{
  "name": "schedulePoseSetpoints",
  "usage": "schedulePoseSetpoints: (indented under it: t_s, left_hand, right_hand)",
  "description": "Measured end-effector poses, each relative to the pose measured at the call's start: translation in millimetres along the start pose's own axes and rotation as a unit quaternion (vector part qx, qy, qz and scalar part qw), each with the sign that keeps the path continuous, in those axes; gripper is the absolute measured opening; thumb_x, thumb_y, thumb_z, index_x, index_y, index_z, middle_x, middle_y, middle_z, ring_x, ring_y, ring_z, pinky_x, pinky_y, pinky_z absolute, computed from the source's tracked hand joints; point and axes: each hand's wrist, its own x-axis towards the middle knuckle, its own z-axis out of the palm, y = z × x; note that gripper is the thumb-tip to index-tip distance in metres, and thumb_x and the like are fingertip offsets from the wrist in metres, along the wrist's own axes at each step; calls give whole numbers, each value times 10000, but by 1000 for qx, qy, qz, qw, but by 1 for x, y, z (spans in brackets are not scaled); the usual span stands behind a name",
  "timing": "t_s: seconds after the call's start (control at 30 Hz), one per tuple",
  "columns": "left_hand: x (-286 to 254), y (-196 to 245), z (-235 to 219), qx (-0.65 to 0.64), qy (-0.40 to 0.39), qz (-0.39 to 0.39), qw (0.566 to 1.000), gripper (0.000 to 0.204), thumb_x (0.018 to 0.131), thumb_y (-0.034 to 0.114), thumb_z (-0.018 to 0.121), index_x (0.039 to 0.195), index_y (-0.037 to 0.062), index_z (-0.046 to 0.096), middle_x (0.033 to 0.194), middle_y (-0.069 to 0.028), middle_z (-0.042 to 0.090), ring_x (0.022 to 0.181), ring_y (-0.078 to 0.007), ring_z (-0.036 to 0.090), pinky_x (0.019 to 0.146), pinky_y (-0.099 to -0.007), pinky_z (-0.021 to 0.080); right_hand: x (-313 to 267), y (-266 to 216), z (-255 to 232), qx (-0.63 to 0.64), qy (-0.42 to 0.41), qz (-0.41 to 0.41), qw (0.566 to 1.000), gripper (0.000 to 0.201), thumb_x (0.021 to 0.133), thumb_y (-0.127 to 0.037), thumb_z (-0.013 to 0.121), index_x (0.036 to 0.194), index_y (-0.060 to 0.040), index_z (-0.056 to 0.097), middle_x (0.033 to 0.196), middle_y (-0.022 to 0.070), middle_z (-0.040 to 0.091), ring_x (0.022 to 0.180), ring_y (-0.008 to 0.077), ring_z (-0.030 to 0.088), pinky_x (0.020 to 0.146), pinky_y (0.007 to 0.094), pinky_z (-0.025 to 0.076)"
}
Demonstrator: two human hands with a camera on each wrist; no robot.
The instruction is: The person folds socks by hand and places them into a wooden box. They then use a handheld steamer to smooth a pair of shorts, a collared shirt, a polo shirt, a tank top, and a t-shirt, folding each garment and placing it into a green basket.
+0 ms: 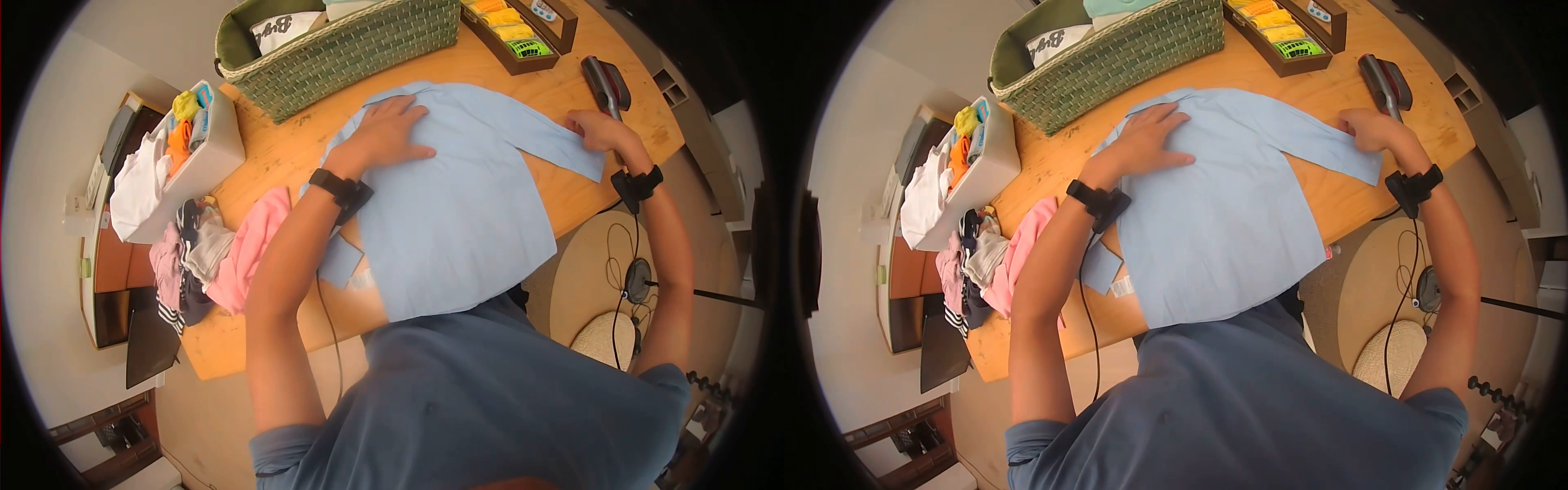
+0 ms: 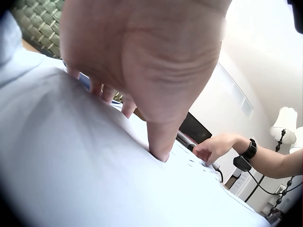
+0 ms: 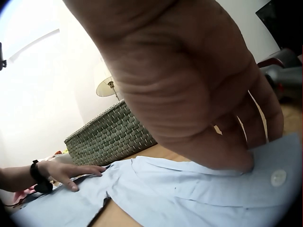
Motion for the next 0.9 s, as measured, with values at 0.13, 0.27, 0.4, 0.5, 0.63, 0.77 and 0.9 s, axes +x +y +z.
schedulePoseSetpoints:
  t_s: [0.13, 0.27, 0.4, 0.5, 0.63, 0.77, 0.9]
  left_hand:
    - [-3, -2, -5, 9, -10, -21, 1000, 774, 791, 516, 696, 1414, 110, 482, 1535, -183, 347, 1449, -344, 261, 1182, -467, 200]
    - [-3, -2, -5, 15, -11, -29, 999, 777, 800, 526, 692, 1419, 108, 477, 1540, -179, 343, 1450, -348, 260, 1184, -462, 202]
    - [-3, -4, -4, 16, -7, -25, 1000, 772, 802, 530, 691, 1418, 115, 478, 1538, -178, 347, 1449, -346, 261, 1182, -456, 203]
    - [-2, -5, -2, 20, -6, -27, 999, 773, 799, 536, 691, 1416, 121, 480, 1537, -175, 348, 1449, -342, 260, 1181, -455, 198]
    - [-3, -7, 2, -7, 0, -20, 1000, 808, 782, 553, 691, 1420, 106, 474, 1533, -190, 344, 1455, -333, 245, 1181, -473, 162]
    - [-4, -10, 3, 0, 13, -17, 1000, 796, 787, 548, 695, 1422, 119, 475, 1543, -175, 337, 1457, -337, 244, 1181, -469, 175]
    - [-2, -7, 4, 9, 1, -29, 1000, 804, 786, 552, 699, 1426, 123, 472, 1551, -166, 327, 1458, -339, 240, 1182, -468, 176]
  right_hand:
    - [-2, 10, 9, -18, 47, 5, 999, 327, 692, 53, 561, 1008, -1, 627, 884, 163, 649, 833, 301, 620, 713, 371, 488]
    - [-35, 2, -8, 30, 149, 76, 986, 338, 757, -67, 625, 1089, -11, 600, 896, 160, 640, 835, 321, 621, 726, 389, 489]
    - [-45, 74, 9, -59, 338, 122, 932, 454, 806, -197, 631, 1196, 17, 542, 970, 228, 646, 901, 364, 641, 763, 408, 496]
    - [-38, 91, 29, 35, 318, 144, 936, 515, 815, -212, 614, 1235, 64, 501, 977, 261, 642, 918, 378, 648, 780, 413, 500]
    - [-26, 95, 38, 135, 326, 126, 927, 484, 805, -177, 602, 1202, 80, 499, 851, 188, 620, 753, 283, 647, 675, 378, 513]
    - [-54, 72, 25, 315, 263, 116, 905, 418, 806, -144, 585, 1172, 46, 517, 726, 88, 556, 545, 148, 550, 487, 303, 454]
    - [-110, -26, 7, 498, 195, 67, 842, 368, 834, -103, 572, 1179, 17, 524, 718, 28, 525, 506, 80, 491, 421, 235, 410]
